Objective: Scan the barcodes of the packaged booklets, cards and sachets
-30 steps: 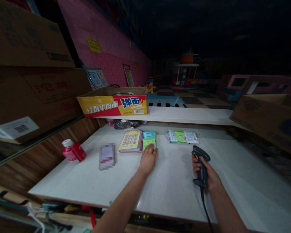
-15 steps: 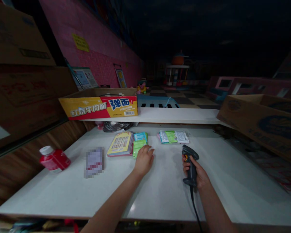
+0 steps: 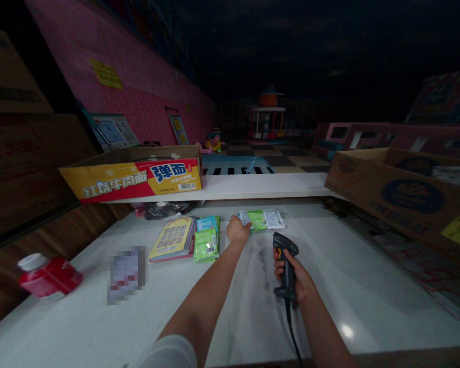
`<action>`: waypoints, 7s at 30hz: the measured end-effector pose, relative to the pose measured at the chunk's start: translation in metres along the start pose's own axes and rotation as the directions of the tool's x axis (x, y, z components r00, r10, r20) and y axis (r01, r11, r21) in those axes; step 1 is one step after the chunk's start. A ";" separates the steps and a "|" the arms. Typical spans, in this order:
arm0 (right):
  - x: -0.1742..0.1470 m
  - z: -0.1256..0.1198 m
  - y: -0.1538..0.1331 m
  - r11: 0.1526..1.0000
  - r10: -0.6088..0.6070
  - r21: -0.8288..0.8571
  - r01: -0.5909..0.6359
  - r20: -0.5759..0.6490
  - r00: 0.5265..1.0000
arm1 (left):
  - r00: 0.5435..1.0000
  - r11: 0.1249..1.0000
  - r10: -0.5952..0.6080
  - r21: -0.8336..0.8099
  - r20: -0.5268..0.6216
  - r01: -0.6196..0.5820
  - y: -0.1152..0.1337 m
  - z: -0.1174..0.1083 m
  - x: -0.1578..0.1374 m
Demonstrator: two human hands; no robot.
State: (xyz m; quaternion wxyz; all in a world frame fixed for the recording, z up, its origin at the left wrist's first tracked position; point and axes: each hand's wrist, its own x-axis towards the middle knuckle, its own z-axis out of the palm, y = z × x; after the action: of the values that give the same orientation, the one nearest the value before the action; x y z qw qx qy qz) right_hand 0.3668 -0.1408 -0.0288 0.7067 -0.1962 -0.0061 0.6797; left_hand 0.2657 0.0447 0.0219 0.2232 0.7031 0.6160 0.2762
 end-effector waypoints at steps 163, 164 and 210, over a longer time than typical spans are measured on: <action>-0.012 0.008 0.007 0.991 -0.043 0.123 0.053 -0.078 0.996 | 0.902 0.770 0.413 0.480 0.127 -0.421 -0.120 -0.141 0.036; -0.011 0.008 0.007 0.991 -0.040 0.127 0.048 -0.069 0.997 | 0.898 0.768 0.431 0.487 0.089 -0.417 -0.116 -0.138 0.034; -0.014 0.012 0.009 0.993 -0.094 0.068 0.097 -0.045 0.995 | 0.989 0.813 0.142 -0.567 -0.029 -0.133 -0.087 0.002 -0.045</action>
State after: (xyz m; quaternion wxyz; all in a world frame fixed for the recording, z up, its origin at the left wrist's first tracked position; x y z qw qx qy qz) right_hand 0.3536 -0.1512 -0.0168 0.7449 -0.1848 0.0231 0.6406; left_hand 0.1987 0.0121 -0.0419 0.4061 0.6494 0.4519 0.4573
